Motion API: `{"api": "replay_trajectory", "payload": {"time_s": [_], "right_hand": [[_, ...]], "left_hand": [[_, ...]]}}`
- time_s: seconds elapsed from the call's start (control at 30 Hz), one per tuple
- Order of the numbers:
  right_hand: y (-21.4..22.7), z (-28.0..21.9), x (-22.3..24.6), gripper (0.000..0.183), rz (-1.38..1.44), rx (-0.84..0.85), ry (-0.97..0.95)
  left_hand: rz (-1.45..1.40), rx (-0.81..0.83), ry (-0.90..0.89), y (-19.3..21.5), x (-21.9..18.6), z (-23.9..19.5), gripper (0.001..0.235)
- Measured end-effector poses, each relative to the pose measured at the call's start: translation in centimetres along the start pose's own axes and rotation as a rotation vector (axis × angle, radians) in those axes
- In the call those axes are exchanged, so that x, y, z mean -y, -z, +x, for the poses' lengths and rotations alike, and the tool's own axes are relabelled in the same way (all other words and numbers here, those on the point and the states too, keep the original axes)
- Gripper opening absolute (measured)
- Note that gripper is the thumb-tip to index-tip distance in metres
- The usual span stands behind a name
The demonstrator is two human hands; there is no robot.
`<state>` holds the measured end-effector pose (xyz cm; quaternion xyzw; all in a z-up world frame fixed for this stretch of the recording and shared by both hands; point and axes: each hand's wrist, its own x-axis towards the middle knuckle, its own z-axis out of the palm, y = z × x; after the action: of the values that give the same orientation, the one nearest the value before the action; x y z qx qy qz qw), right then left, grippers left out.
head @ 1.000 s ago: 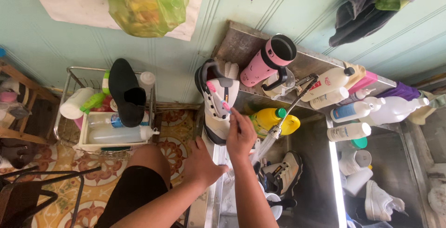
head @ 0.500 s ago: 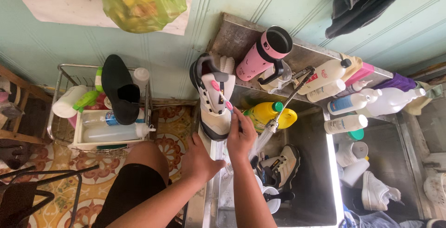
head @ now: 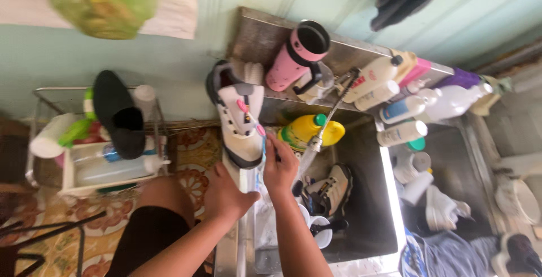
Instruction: The person scrubs a white and black hiking shoe in a sink using a brush and a toothbrush, rinsing it under running water. The person switches between tools to clean different parts of the shoe and then places it on the sink edge before picking up the second shoe to continue cleaning.
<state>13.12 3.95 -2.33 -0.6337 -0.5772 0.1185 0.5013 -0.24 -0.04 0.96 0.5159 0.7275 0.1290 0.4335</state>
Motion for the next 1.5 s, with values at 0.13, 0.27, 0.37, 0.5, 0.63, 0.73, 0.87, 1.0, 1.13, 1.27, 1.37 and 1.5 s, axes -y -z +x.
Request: {"api": "replay_trajectory", "payload": {"time_s": [0.13, 0.27, 0.37, 0.5, 0.63, 0.73, 0.87, 1.0, 1.13, 1.27, 1.37, 1.5], "right_hand": [[4.5, 2.0, -2.6, 0.013, 0.035, -0.276, 0.006], [9.2, 9.9, -5.0, 0.018, -0.347, -0.334, 0.069], [9.2, 15.9, -6.1, 0.024, -0.613, -0.127, -0.084], [6.4, 22.6, -8.1, 0.023, -0.92, 0.196, -0.079], [3.7, 25.8, -9.9, 0.025, -1.12, 0.44, -0.067], [3.3, 26.6, -10.0, 0.029, -1.105, 0.454, -0.161], [5.8, 25.3, -8.3, 0.027, -0.912, 0.349, -0.236], [9.9, 21.7, -6.3, 0.026, -0.665, 0.078, -0.14], [11.6, 18.4, -6.1, 0.028, -0.475, -0.048, -0.097], [12.0, 14.9, -6.2, 0.026, -0.216, -0.093, -0.268], [12.7, 10.2, -5.4, 0.022, 0.019, -0.102, -0.428], [11.6, 2.6, -4.2, 0.026, 0.22, 0.022, -0.525]], "left_hand": [[0.045, -0.02, -0.037, -0.4, 0.3, 0.5, 0.107], [0.039, -0.061, -0.089, -0.9, 0.8, 0.6, 0.1], [0.063, -0.044, -0.084, -1.0, 0.8, 0.7, 0.097], [0.04, -0.055, -0.101, -1.1, 0.9, 0.8, 0.094], [0.063, -0.029, -0.038, -1.1, 0.6, 0.8, 0.097], [0.097, -0.03, -0.021, -0.8, 0.3, 0.9, 0.098], [0.124, -0.038, -0.015, -1.1, 0.4, 1.0, 0.096], [0.085, -0.093, -0.095, -1.5, 1.0, 1.0, 0.096], [0.052, -0.109, -0.112, -1.8, 1.2, 0.9, 0.096], [0.051, -0.101, -0.109, -1.3, 0.9, 0.7, 0.101], [0.067, -0.063, -0.08, -0.9, 0.6, 0.6, 0.107], [0.08, -0.036, -0.073, -0.8, 0.6, 0.6, 0.11]]}}
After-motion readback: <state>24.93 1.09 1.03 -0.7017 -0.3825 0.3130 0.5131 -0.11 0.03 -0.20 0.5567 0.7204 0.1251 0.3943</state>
